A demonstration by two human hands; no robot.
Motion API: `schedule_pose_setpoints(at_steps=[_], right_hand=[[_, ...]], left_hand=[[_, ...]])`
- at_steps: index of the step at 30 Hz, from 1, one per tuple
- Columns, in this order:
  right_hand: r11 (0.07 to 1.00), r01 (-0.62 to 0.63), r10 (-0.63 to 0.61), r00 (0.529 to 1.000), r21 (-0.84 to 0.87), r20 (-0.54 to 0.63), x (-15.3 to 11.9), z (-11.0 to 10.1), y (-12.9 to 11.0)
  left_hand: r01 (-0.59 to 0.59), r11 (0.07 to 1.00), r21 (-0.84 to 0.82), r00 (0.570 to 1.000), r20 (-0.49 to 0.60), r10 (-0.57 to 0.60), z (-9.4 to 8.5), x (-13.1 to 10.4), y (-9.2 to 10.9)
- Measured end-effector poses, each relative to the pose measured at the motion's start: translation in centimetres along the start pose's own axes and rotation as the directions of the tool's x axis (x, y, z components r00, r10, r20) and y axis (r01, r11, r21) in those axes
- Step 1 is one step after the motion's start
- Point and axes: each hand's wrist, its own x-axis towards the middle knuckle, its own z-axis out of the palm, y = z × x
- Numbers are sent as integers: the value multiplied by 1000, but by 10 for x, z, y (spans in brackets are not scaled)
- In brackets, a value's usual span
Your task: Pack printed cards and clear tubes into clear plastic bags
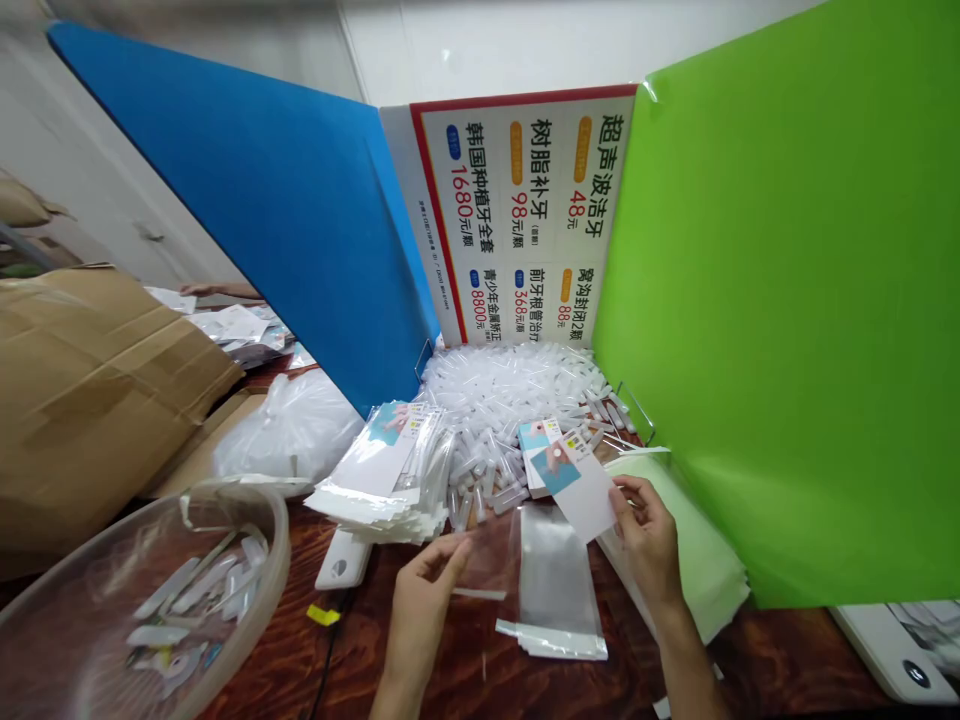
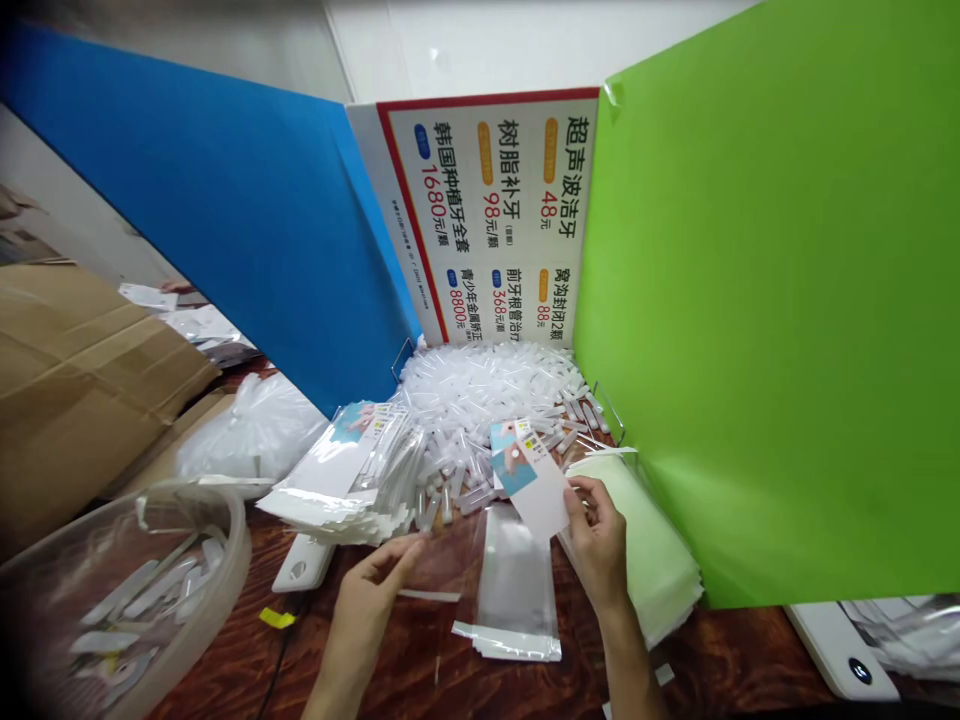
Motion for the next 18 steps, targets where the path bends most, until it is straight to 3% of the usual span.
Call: schedule_pose_setpoints(at_steps=[2, 4, 7, 9, 12, 14, 18], right_hand=[[998, 26, -15, 986, -65, 167, -1, -1, -3], [994, 60, -22, 927, -91, 375, -2, 1, -10], [994, 73, -11, 790, -77, 614, -6, 7, -21], [999, 38, -3, 749, -38, 662, -10, 13, -23], [999, -28, -1, 816, 40, 578, -16, 22, -17], [991, -93, 32, 862, 95, 506, -17, 28, -9], [954, -202, 64, 859, 221, 509, -19, 39, 0]], left_hand=[[37, 969, -244, 991, -117, -68, 0, 2, 12], [54, 876, -479, 970, -181, -159, 3, 5, 21], [78, 721, -688, 954, -157, -254, 13, 9, 30], [84, 678, -730, 955, -135, -264, 20, 7, 33], [123, 700, -703, 962, -90, -260, 27, 2, 30], [116, 773, -624, 973, -84, -214, 28, -3, 24], [71, 931, -357, 991, -82, -107, 28, -8, 12]])
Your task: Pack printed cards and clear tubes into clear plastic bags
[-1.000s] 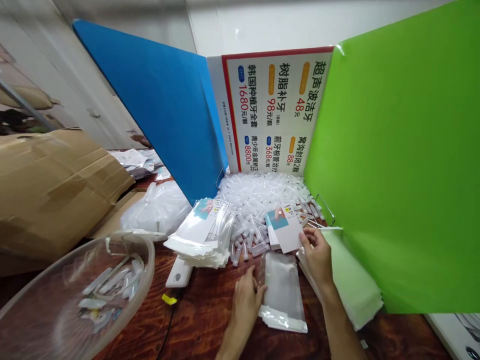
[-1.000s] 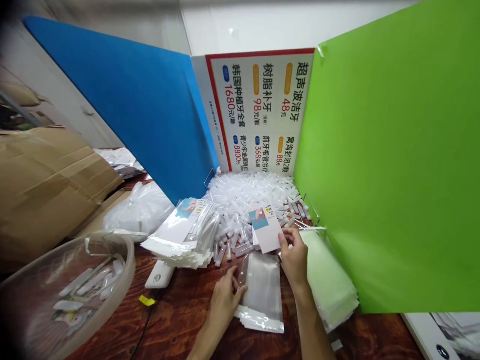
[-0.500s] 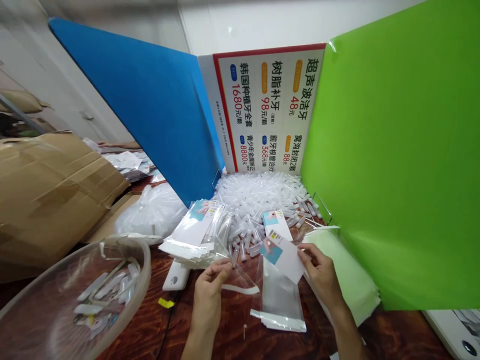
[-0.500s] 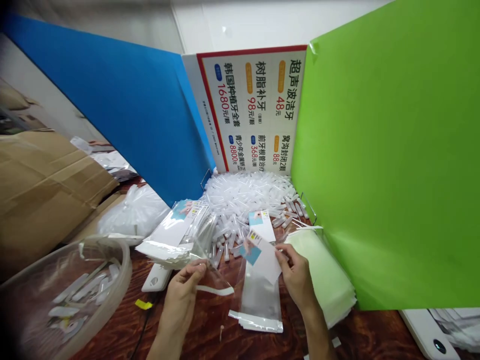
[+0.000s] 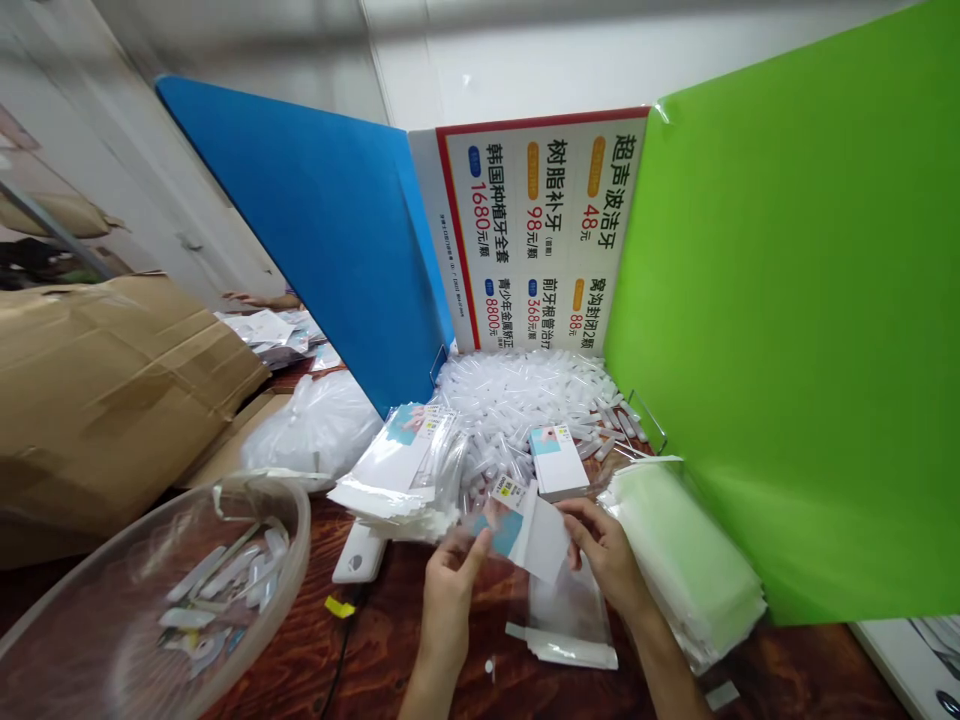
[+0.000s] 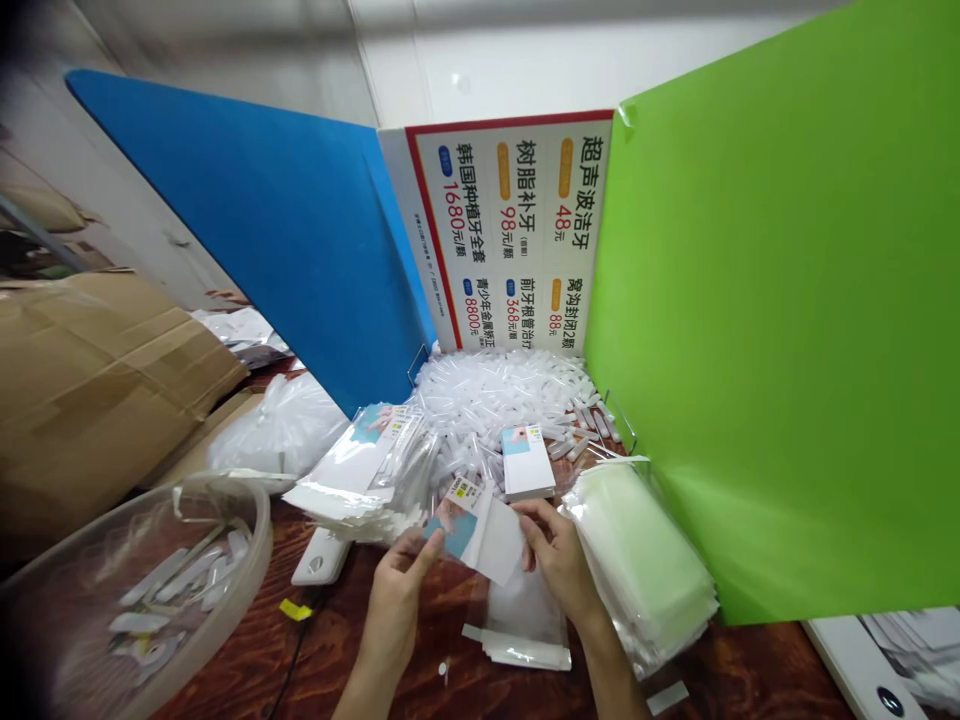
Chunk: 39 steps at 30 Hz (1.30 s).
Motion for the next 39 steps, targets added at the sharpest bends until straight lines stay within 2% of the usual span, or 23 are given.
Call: schedule_pose_setpoints(at_steps=[3, 6, 10, 14, 16, 18, 21, 26, 28, 30, 33, 36, 39], right_hand=[[996, 17, -19, 1000, 86, 21, 3, 7, 1], [990, 38, -40, 999, 136, 8, 6, 11, -3], [992, 46, -53, 997, 117, 54, 7, 11, -10], [996, 50, -57, 994, 80, 94, 8, 5, -17], [997, 48, -52, 996, 58, 77, 8, 1, -17], [998, 50, -53, 996, 44, 73, 8, -1, -14], [994, 56, -63, 995, 94, 78, 7, -2, -7], [947, -3, -20, 997, 322, 69, 4, 15, -1], [899, -23, -5, 998, 436, 64, 1, 23, -3], [842, -30, 0, 998, 538, 56, -1, 28, -6], [834, -1, -41, 997, 551, 63, -1, 26, -8], [915, 72, -95, 995, 397, 38, 5, 14, -9], [971, 99, -102, 995, 217, 2, 18, -1, -12]], left_hand=[[12, 997, 78, 1000, 19, -14, 0, 1, 2], [16, 995, 99, 999, 41, -21, -2, 5, 15], [60, 980, 191, 985, 147, -89, -12, 9, 34], [104, 945, 309, 980, 130, -150, -21, 10, 42], [71, 937, 341, 979, 155, -130, -22, 11, 43], [-22, 942, 336, 976, 213, -53, -20, 12, 43], [-104, 944, 313, 975, 218, 35, -15, 13, 41], [2, 970, 242, 996, 85, -23, 3, 2, 16], [14, 978, 207, 997, 71, -29, 10, -4, 6], [13, 978, 206, 996, 81, -31, 12, -7, 4], [-41, 961, 273, 998, 54, 27, 0, -1, 26], [-111, 936, 335, 993, -9, 121, -26, 19, 75], [-205, 891, 406, 967, -57, 249, -54, 52, 126]])
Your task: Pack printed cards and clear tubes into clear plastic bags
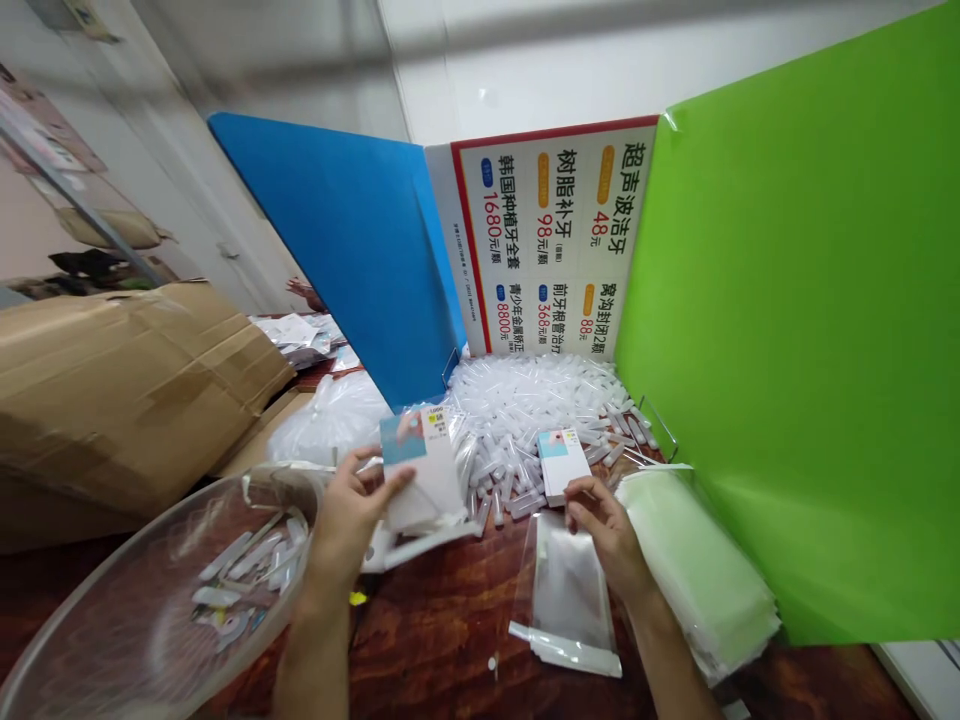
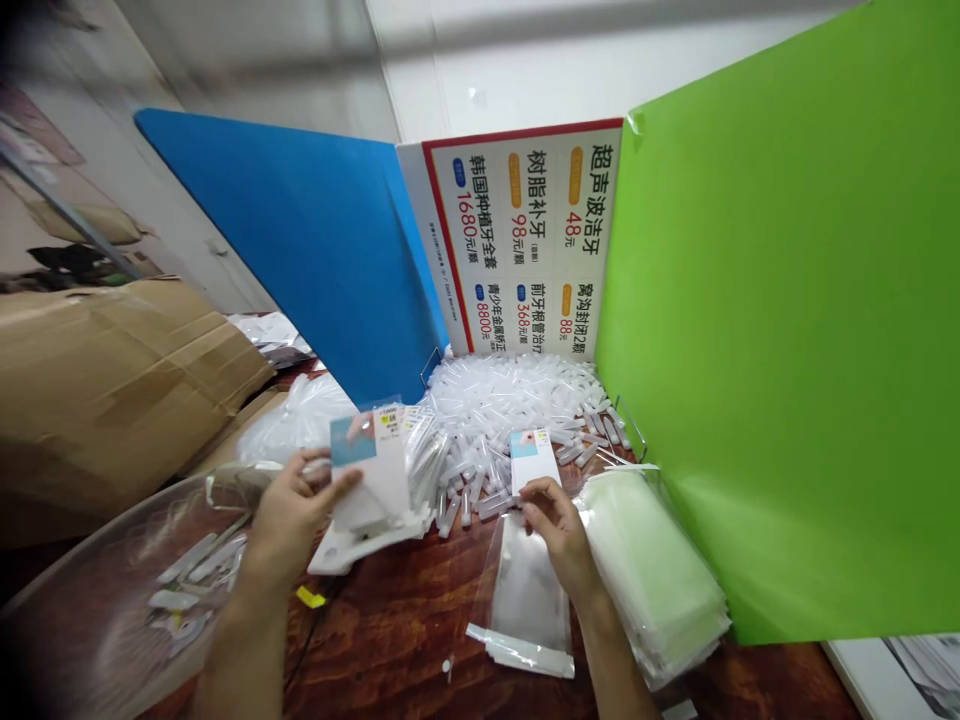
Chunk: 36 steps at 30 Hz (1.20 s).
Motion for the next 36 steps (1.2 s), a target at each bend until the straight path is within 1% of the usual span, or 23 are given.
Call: schedule_pose_setpoints(at_steps=[2, 4, 5, 6, 8, 10, 11, 12, 13, 14, 15, 16, 17, 18, 19, 20, 21, 23, 25, 28, 30, 34, 36], right_hand=[[990, 26, -30, 999, -138, -27, 11, -8, -3], [933, 94, -121, 991, -347, -58, 23, -12, -5], [867, 126, -185, 980, -481, -77, 29, -14, -4], [769, 135, -249, 964, -624, -99, 34, -14, -3], [505, 46, -327, 934, -862, -142, 42, -14, 2], [255, -112, -308, 932, -961, -190, 46, -13, 8], [161, -172, -272, 939, -972, -212, 47, -13, 12], [91, -212, -232, 946, -973, -228, 47, -12, 15], [39, -235, -198, 951, -971, -238, 47, -11, 18], [4, -248, -175, 954, -969, -245, 47, -10, 20], [-18, -258, -160, 954, -966, -252, 47, -10, 22], [-27, -266, -151, 954, -964, -259, 47, -10, 23], [-21, -271, -144, 953, -962, -265, 48, -11, 24], [8, -274, -142, 952, -962, -272, 49, -11, 24], [52, -276, -142, 949, -960, -281, 51, -13, 24], [101, -278, -144, 946, -955, -290, 52, -15, 24], [148, -277, -146, 943, -949, -298, 53, -17, 24], [218, -277, -149, 938, -936, -312, 56, -21, 24], [263, -277, -152, 934, -924, -323, 58, -26, 23], [373, -262, -167, 925, -890, -342, 59, -29, 21], [451, -246, -178, 917, -858, -357, 60, -29, 18], [586, -177, -191, 918, -790, -348, 53, -26, 7], [676, -117, -190, 926, -728, -325, 44, -25, 1]], left_hand=[[-117, 972, 205, 990, -58, 131, -18, 32, 9], [-215, 855, 471, 964, -35, 262, -28, 60, 8], [-252, 774, 581, 953, 7, 304, -30, 72, 5], [-278, 697, 661, 943, 51, 328, -30, 81, 1], [-319, 594, 739, 920, 91, 380, -27, 90, -5], [-368, 585, 722, 883, 74, 464, -20, 82, -7], [-391, 619, 681, 866, 45, 498, -14, 72, -7], [-407, 674, 616, 862, 15, 507, -6, 57, -8], [-411, 744, 528, 876, 4, 482, 4, 39, -10], [-390, 816, 427, 904, 11, 427, 16, 18, -14], [-340, 883, 324, 939, 58, 340, 32, -4, -21], [-283, 931, 231, 955, 163, 249, 49, -27, -31], [-235, 956, 174, 947, 261, 186, 69, -49, -45], [-209, 963, 169, 931, 335, 144, 88, -68, -60], [-207, 956, 206, 923, 365, 121, 107, -84, -76], [-216, 932, 291, 903, 422, 77, 124, -97, -93], [-216, 893, 394, 902, 430, 29, 137, -106, -107], [-214, 830, 516, 909, 416, -24, 153, -113, -130], [-176, 853, 491, 920, 390, -35, 154, -108, -142], [-67, 944, 324, 908, 413, -78, 139, -91, -145], [-22, 972, 232, 898, 431, -82, 125, -82, -142], [-33, 992, 119, 913, 407, -18, 101, -78, -130], [28, 997, 68, 922, 385, -52, 91, -79, -123]])
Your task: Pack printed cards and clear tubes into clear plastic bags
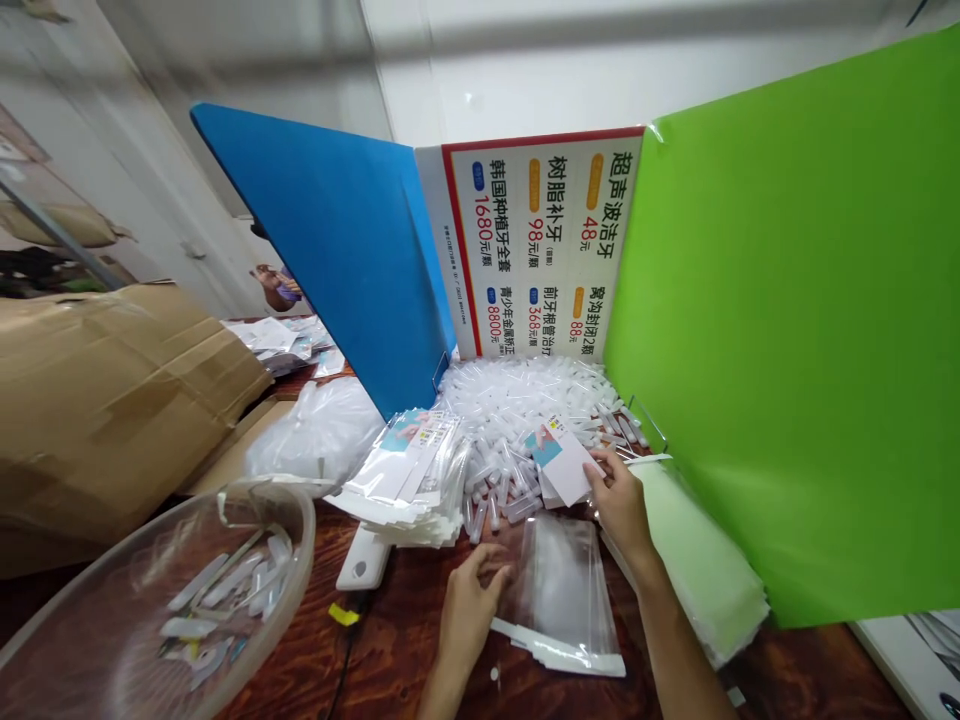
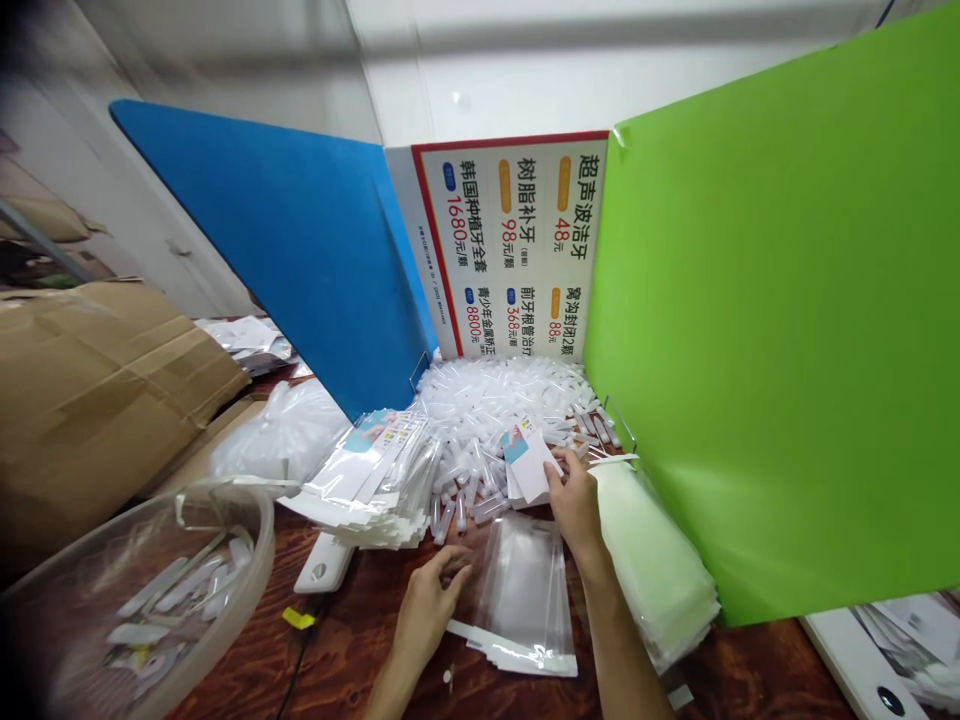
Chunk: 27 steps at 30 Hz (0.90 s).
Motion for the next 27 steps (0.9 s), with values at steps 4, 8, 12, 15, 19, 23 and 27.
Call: schedule_pose_setpoints(at_steps=[4, 8, 12, 15, 19, 23, 27], right_hand=[[982, -5, -3, 999, 190, 43, -19, -15, -3], [977, -15, -14, 991, 214, 133, -34, -22, -1], [950, -68, -18, 963, 304, 270, -43, -21, 0], [943, -63, -64, 930, 328, 361, -49, -23, -1], [934, -58, -113, 887, 352, 447, -54, -25, -2], [907, -88, -87, 917, 411, 389, -56, -21, -4], [839, -200, -35, 908, 505, 418, -58, -11, -7]], left_hand=[[152, 921, -360, 983, -45, -180, -17, -7, 19], [36, 814, -579, 964, -195, -182, -31, -4, 46], [-130, 723, -679, 918, -358, -171, -37, 8, 68], [-191, 651, -735, 892, -406, -197, -34, 18, 74], [-161, 627, -762, 904, -369, -216, -23, 23, 72], [-86, 695, -714, 921, -323, -219, -11, 17, 65], [-41, 808, -587, 950, -274, -151, -2, 8, 56]])
